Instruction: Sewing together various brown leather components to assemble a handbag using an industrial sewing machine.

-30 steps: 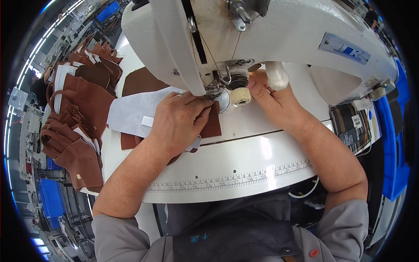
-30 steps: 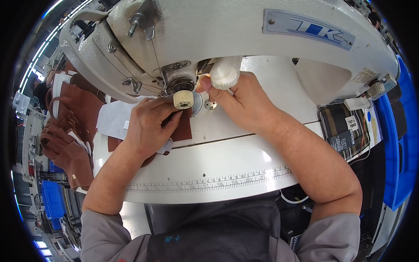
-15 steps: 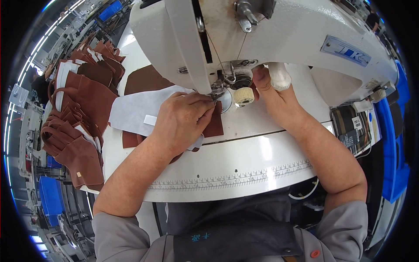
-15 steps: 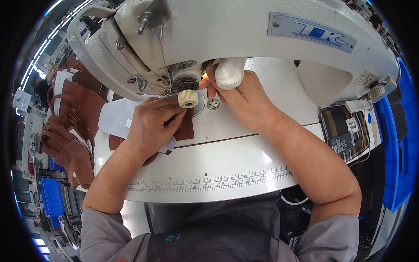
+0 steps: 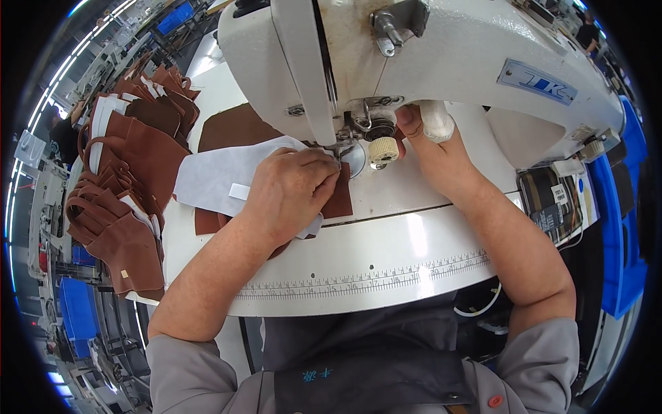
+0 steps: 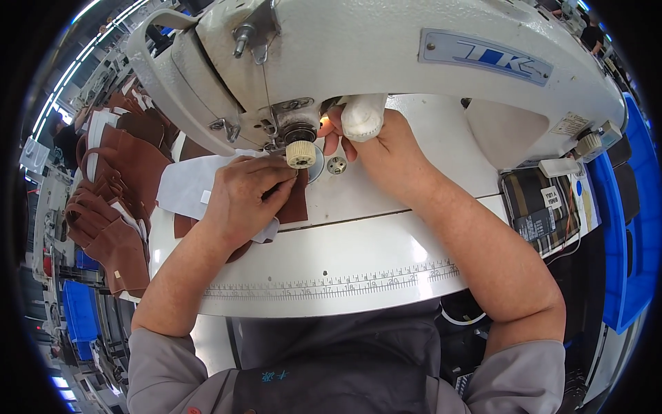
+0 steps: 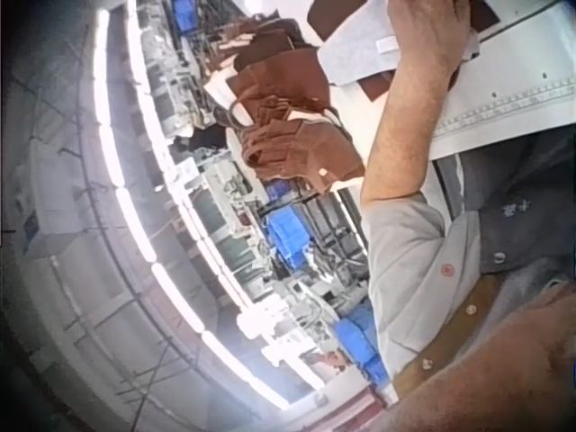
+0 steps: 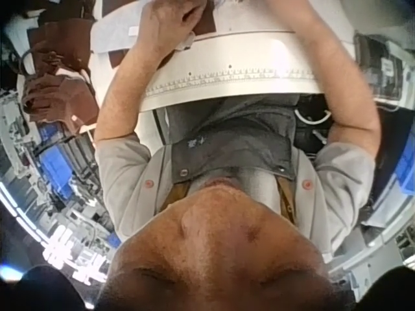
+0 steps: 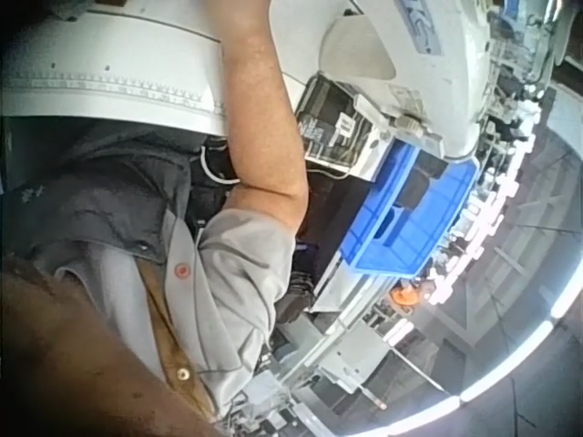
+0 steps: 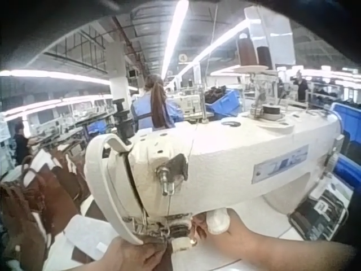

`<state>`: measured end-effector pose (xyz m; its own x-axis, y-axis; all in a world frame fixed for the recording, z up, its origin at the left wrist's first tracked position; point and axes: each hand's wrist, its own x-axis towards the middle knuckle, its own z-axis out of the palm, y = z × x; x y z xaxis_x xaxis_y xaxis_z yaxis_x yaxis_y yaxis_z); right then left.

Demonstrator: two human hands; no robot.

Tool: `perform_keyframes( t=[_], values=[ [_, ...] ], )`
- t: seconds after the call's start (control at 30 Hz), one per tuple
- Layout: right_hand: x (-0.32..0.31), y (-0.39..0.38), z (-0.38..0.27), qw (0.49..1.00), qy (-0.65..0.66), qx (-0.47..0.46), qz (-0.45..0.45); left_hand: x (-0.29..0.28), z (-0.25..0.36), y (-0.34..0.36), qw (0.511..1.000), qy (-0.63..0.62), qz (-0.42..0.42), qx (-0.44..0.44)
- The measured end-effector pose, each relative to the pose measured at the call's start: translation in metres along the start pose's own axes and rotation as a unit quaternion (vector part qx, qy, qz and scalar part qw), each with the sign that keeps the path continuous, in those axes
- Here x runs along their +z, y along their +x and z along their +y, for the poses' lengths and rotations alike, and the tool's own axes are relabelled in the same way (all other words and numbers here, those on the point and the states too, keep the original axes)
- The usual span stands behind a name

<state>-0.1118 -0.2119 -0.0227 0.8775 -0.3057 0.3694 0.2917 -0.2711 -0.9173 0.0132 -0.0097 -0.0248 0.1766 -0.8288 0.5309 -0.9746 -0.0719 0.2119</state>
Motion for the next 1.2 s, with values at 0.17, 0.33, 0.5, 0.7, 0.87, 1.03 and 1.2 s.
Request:
perform_keyframes(
  t=[0.17, 0.33, 0.5, 0.7, 0.87, 1.03, 1.2],
  values=[
    [-0.003, 0.0, 0.004, 1.0, 0.016, 0.005, -0.016, -0.005, 0.01, -0.004, 1.0, 0.003, -0.028, -0.005],
    [-0.008, -0.002, 0.006, 1.0, -0.007, 0.019, -0.009, -0.003, 0.012, -0.002, 1.0, 0.009, -0.026, -0.009],
    [0.002, -0.005, 0.001, 0.997, -0.071, 0.017, 0.013, -0.001, 0.006, 0.002, 1.0, -0.022, 0.0, -0.004],
    [-0.002, 0.003, 0.015, 0.98, -0.191, -0.042, -0.047, -0.005, 0.01, 0.003, 0.998, 0.055, 0.013, -0.013],
    [0.0, 0.003, 0.023, 0.949, -0.284, -0.109, -0.08, -0.007, 0.005, -0.003, 0.993, 0.058, -0.004, -0.098],
    [-0.002, -0.002, 0.018, 0.935, -0.331, -0.105, -0.078, -0.02, 0.017, -0.018, 0.99, 0.09, -0.016, -0.108],
    [0.0, -0.018, 0.006, 0.907, -0.387, -0.148, -0.08, -0.072, 0.055, -0.035, 0.964, 0.148, -0.182, -0.126]
  ],
)
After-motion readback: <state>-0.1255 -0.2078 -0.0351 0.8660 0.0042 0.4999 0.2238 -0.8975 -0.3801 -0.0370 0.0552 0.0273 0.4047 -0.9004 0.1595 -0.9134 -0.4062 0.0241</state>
